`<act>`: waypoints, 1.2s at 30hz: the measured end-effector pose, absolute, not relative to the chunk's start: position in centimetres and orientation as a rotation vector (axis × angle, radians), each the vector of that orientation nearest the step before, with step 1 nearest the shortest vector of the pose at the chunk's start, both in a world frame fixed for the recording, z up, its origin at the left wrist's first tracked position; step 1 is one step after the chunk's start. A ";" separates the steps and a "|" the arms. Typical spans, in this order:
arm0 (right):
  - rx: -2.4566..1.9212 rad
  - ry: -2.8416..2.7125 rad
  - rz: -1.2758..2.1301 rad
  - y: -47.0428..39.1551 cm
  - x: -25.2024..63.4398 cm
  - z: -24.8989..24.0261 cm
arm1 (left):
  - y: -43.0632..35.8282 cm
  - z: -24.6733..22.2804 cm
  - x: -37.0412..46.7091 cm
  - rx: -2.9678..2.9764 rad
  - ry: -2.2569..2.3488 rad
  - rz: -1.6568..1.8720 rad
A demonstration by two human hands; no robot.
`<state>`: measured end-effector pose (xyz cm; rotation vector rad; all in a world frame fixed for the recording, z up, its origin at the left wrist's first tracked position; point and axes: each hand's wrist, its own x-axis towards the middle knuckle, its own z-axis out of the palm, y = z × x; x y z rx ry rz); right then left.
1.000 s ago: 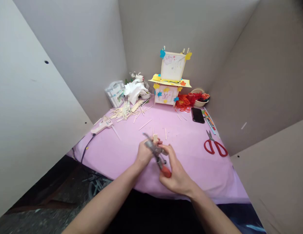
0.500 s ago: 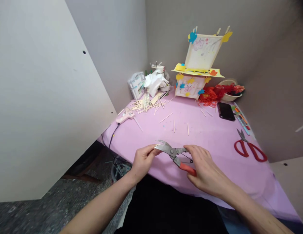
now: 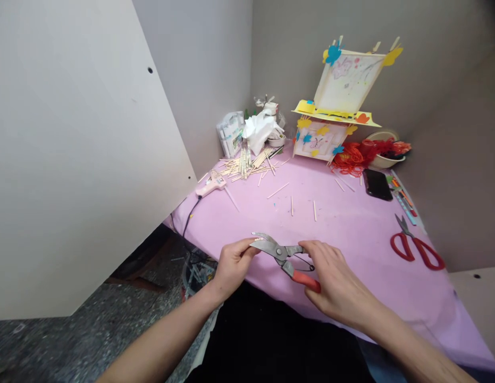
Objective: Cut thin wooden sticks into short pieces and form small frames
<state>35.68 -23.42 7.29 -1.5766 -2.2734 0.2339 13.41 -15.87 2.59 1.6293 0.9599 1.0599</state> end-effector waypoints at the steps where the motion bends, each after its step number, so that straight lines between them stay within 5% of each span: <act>1: -1.574 -2.275 0.233 -23.4 35.7 7.3 | -15.9 2.5 13.4 1.632 0.961 1.063; 36: -1.585 -2.293 0.285 -23.6 35.3 7.7 | -16.1 1.8 12.7 1.712 0.994 1.041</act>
